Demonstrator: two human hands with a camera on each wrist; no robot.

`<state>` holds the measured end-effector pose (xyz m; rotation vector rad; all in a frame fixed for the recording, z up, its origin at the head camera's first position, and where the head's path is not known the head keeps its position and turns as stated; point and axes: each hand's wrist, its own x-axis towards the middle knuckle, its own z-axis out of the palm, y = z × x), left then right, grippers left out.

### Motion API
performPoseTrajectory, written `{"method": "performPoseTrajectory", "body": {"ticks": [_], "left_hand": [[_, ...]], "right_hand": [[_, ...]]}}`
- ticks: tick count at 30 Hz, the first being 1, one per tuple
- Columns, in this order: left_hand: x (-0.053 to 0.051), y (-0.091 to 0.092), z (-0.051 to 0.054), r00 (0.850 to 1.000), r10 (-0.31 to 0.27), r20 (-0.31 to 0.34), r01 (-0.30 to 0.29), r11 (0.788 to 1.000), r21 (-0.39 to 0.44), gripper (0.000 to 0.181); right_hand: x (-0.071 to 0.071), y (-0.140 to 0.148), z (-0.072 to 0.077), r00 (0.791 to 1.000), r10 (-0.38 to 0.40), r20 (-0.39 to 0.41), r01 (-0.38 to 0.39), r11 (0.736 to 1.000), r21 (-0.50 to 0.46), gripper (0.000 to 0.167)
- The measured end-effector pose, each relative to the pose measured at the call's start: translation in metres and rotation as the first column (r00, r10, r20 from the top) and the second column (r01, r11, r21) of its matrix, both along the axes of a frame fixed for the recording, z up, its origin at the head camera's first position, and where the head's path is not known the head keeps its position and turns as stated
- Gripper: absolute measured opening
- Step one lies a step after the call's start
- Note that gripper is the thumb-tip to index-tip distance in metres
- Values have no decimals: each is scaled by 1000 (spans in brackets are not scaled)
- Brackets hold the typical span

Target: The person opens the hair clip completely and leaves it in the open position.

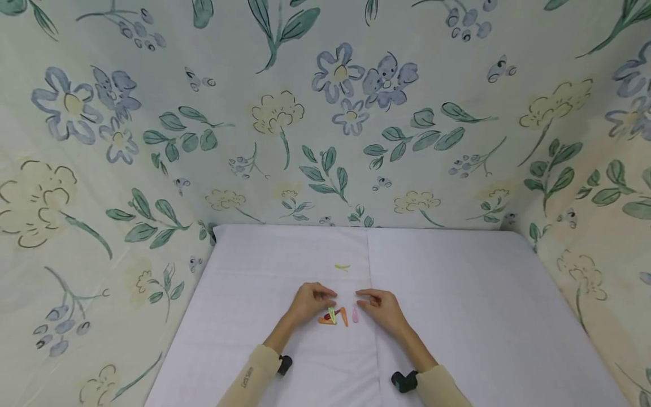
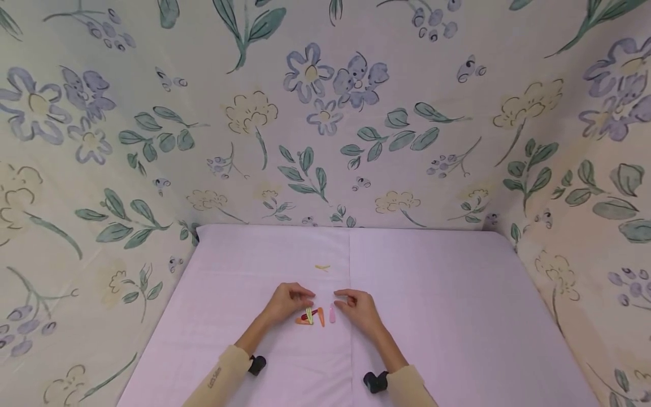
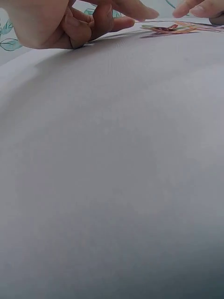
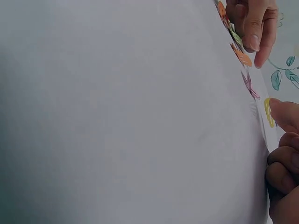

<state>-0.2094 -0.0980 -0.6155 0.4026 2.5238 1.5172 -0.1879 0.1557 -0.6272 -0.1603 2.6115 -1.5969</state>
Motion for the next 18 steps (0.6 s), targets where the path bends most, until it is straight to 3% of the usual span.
{"method": "performPoseTrajectory", "body": {"ticks": [10,18], "left_hand": [[8,7,2,997,-76,-8,76,997,-7,15],[5,16,1,992,-113,-51,110,992,-64,15]], "right_hand": [[22,7,-1,1000,21,15,-21,1000,-6,22],[31,3,-2,1000,3,-5,-3,1000,-4,25]]}}
